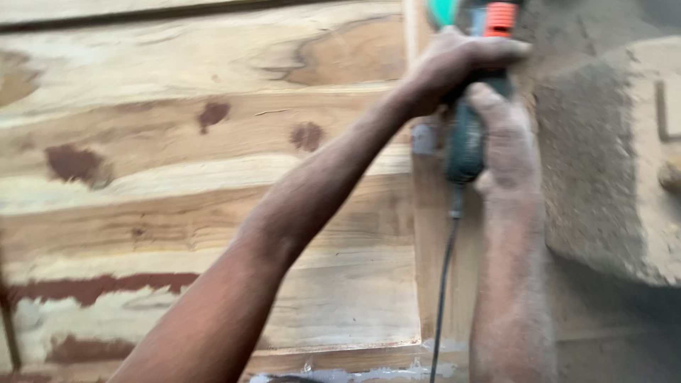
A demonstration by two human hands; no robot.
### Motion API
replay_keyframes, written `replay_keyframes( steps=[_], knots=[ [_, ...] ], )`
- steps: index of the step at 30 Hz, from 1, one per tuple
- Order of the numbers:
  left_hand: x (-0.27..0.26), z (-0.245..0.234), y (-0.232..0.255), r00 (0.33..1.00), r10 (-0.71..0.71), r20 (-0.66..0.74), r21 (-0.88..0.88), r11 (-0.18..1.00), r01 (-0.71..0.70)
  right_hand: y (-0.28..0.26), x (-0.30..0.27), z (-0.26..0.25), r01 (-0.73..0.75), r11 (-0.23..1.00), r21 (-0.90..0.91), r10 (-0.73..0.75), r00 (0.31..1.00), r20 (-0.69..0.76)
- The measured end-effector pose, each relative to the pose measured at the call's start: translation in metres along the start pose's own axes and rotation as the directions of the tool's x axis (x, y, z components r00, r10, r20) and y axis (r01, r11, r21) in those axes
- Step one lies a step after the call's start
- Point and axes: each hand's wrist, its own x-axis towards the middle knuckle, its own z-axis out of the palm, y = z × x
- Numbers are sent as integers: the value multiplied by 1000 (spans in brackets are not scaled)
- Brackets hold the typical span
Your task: The person uses an electric orbital sander to smooth the surface of a large wooden panel. The sander is moved systematically across the wood, removing rough patches and creating a uniform finish.
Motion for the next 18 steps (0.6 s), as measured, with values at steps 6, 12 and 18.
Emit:
replay_keyframes(
  steps=[6,12,18],
  knots=[
    [6,9,9,988,92,127,-75,994,-83,-3,13,-20,-10,992,-126,-12,985,-173],
    [10,9,19,987,68,146,-159,986,-44,-27,15,-3,-71,967,-245,30,986,-166],
    [-39,-88,3,997,67,-39,-289,954,-76,9,38,55,-213,928,-306,208,977,-50]
  ],
)
